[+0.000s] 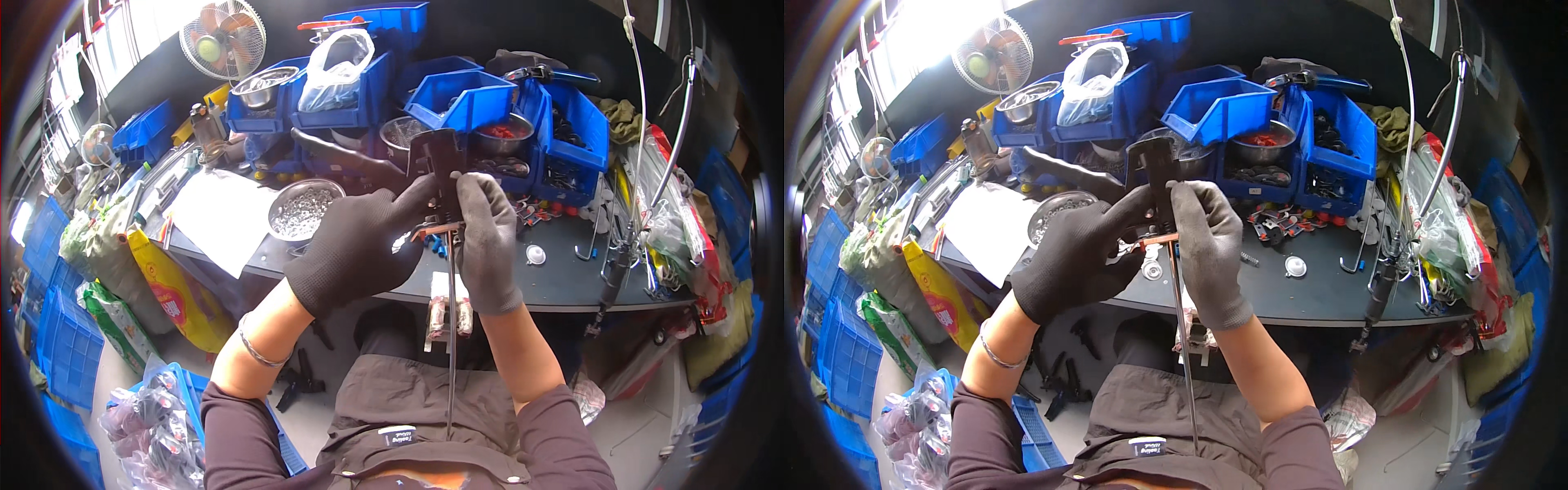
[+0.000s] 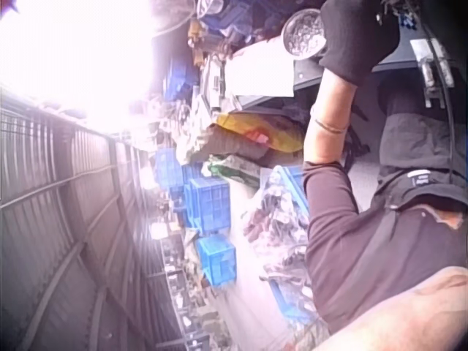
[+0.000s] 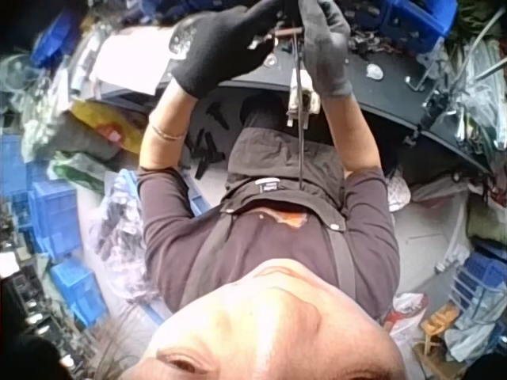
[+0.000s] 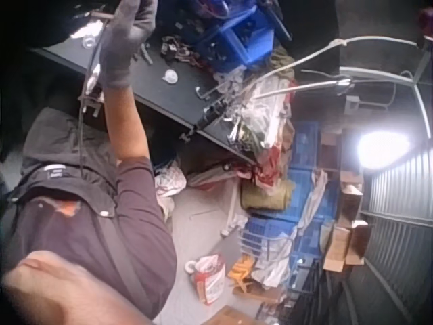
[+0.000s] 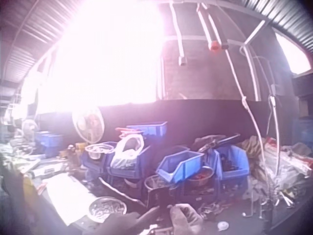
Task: The person assembles caulking guns by inserting a metal rod into a trigger handle, installing springs and washers, and securing internal parts with a pneumatic screwdriver. They attach a cylindrical barrel, pack the assembled gun into a plastic sleeve, and place it into a crate before beginning assembly on another handle.
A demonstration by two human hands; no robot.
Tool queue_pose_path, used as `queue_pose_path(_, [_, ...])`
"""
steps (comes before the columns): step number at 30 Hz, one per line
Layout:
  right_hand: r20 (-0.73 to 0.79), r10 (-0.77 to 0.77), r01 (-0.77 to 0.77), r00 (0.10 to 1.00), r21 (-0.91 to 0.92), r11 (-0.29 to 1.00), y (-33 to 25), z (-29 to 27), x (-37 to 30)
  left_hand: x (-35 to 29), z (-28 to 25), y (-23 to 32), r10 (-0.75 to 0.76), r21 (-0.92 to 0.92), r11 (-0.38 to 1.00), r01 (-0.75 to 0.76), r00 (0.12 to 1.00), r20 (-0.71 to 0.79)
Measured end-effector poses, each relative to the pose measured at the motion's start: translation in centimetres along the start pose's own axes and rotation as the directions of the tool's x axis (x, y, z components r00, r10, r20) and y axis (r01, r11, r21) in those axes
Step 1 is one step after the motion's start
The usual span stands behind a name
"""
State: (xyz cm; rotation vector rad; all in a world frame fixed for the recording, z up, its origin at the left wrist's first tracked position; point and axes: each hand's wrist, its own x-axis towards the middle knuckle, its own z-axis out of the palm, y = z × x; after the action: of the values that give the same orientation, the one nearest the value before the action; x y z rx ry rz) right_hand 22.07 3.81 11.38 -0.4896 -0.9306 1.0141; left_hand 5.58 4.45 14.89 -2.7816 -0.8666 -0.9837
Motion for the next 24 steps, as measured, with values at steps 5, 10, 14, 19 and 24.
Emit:
queue_pose_path(5, [0.097,0.135,-0.14,0.986,0.048,0.989,1.4,-0.1,0.2,-0.4,-1.7,1.9,-0.216,0.221,0.96,0.17,0.955,0.205])
queue_pose_path(10, [0.052,0.06,-0.066,0.997,0.12,0.991,1.2,0.6,0.2,-0.5,-1.5,0.0,-0.064,-0.029,0.997,0.071,0.982,0.18])
queue_pose_path(14, [0.056,-0.019,0.019,0.998,0.01,1.0,1.7,1.2,-0.6,-2.3,-1.2,0.2,-0.109,-0.161,0.979,0.121,0.991,0.081])
queue_pose_path(19, [0.053,-0.129,0.131,0.99,-0.043,0.99,1.3,2.2,-1.9,-2.7,-1.1,-0.5,-0.064,-0.418,0.907,0.054,0.998,-0.01])
queue_pose_path(24, [0.239,-0.079,0.102,0.968,-0.084,0.991,0.7,2.0,-1.4,-3.4,-2.7,0.3,-0.127,-0.227,0.965,0.13,0.992,0.029])
